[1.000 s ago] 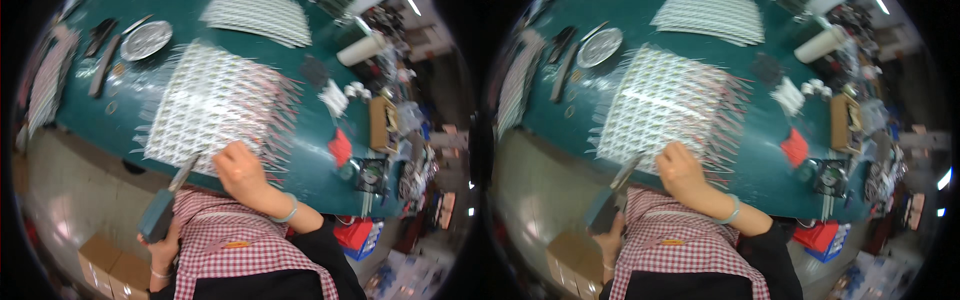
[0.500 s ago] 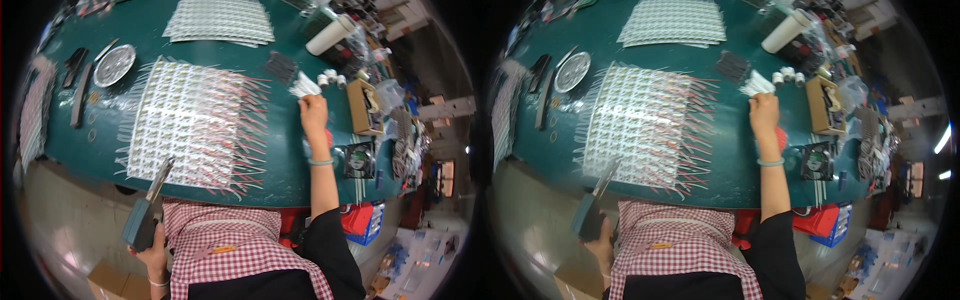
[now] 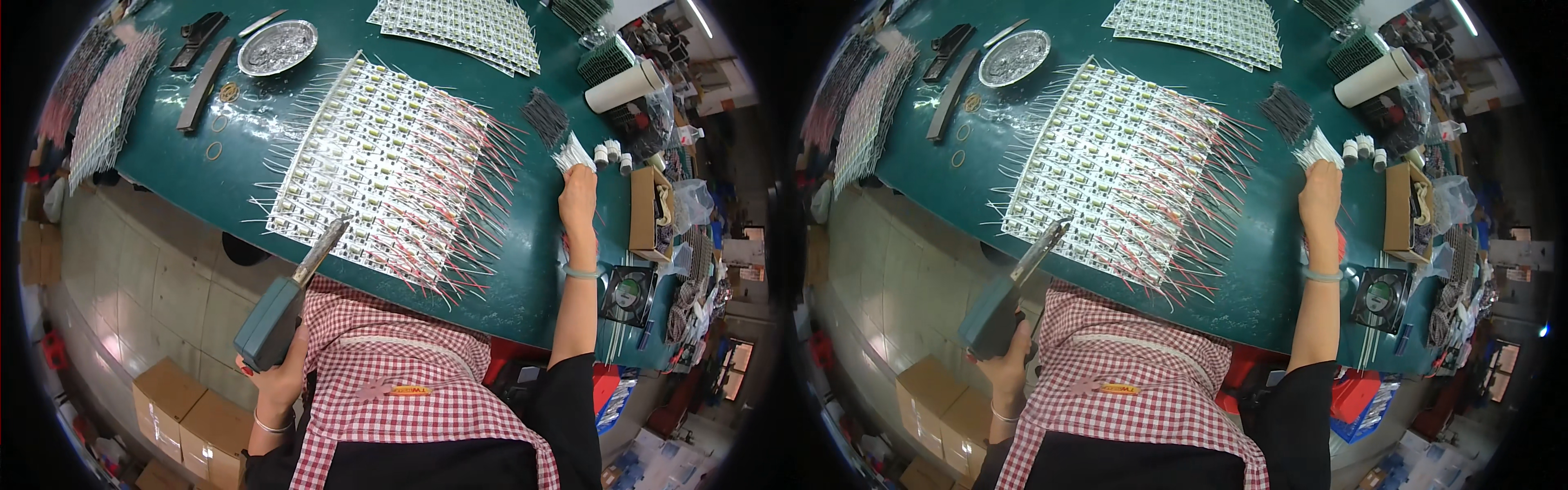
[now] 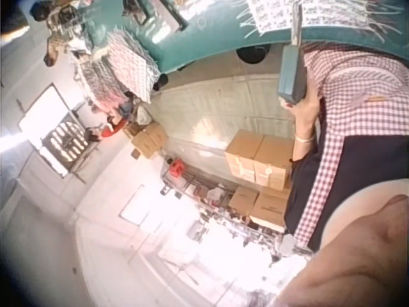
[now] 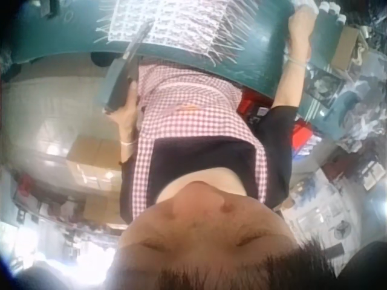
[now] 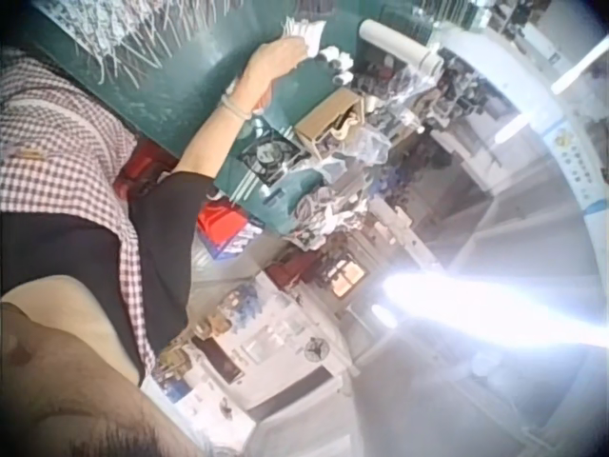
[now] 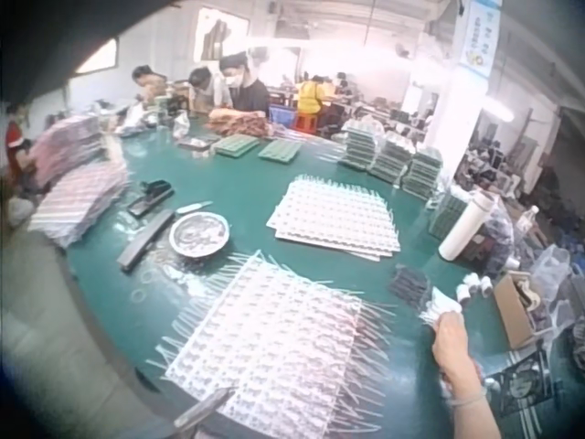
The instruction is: The person uses a soldering iron to attach red and white wires to a grid of LED modules on a green workbench. They repeatedly dip the soldering iron tip into a metal container of solder and apply it to the connection points on the circuit board.
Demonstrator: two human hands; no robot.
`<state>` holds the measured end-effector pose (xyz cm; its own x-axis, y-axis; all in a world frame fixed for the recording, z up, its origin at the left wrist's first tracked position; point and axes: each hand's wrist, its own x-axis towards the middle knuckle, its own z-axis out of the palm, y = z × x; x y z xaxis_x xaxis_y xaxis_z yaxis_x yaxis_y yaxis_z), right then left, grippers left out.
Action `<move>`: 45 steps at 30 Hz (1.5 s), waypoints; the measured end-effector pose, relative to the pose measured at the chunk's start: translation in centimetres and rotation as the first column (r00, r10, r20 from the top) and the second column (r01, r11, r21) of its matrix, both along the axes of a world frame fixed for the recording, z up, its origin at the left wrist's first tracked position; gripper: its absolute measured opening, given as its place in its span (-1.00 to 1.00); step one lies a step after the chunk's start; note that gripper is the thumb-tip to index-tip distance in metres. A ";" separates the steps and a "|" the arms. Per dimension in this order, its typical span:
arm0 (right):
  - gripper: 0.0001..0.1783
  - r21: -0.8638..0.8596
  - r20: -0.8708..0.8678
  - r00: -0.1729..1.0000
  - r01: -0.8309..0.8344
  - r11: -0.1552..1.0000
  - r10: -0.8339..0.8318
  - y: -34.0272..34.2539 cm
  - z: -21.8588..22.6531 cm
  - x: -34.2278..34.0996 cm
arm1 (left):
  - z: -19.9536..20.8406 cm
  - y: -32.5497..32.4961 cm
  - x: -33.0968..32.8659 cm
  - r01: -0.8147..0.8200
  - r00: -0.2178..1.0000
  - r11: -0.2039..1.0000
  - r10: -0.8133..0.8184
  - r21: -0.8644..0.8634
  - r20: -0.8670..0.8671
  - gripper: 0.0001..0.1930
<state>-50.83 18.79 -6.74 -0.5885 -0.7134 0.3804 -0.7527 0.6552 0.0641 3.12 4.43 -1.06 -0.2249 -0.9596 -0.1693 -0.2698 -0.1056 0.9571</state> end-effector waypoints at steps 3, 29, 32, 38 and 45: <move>-0.98 -0.179 -0.018 1.000 0.018 0.984 -0.022 -0.3 2.0 2.4 | -0.1 0.0 -0.1 0.001 0.999 0.999 0.000 -0.039 0.036 -0.74; -0.82 -0.513 0.493 0.634 -0.342 0.788 0.596 -8.6 2.7 30.3 | -0.7 0.9 1.7 0.202 0.979 0.951 -0.193 -0.232 0.060 -0.82; -0.81 -0.516 0.501 0.627 -0.337 0.787 0.597 -8.5 2.5 30.3 | -1.0 0.7 1.6 0.216 0.976 0.944 -0.206 -0.249 0.064 -0.83; -0.82 -0.510 0.494 0.630 -0.350 0.786 0.600 -8.6 2.7 30.2 | -0.7 0.5 1.3 0.247 0.969 0.936 -0.236 -0.249 0.075 -0.83; -0.82 -0.502 0.489 0.636 -0.355 0.789 0.597 -8.5 2.7 30.0 | -0.1 0.2 0.9 0.315 0.946 0.910 -0.278 -0.269 0.167 -0.84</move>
<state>-20.79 10.25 -4.03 -0.3819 -0.8589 0.3413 -0.7547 0.0767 -0.6515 3.98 4.58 -1.14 -0.5019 -0.8629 0.0598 -0.3622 0.2724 0.8914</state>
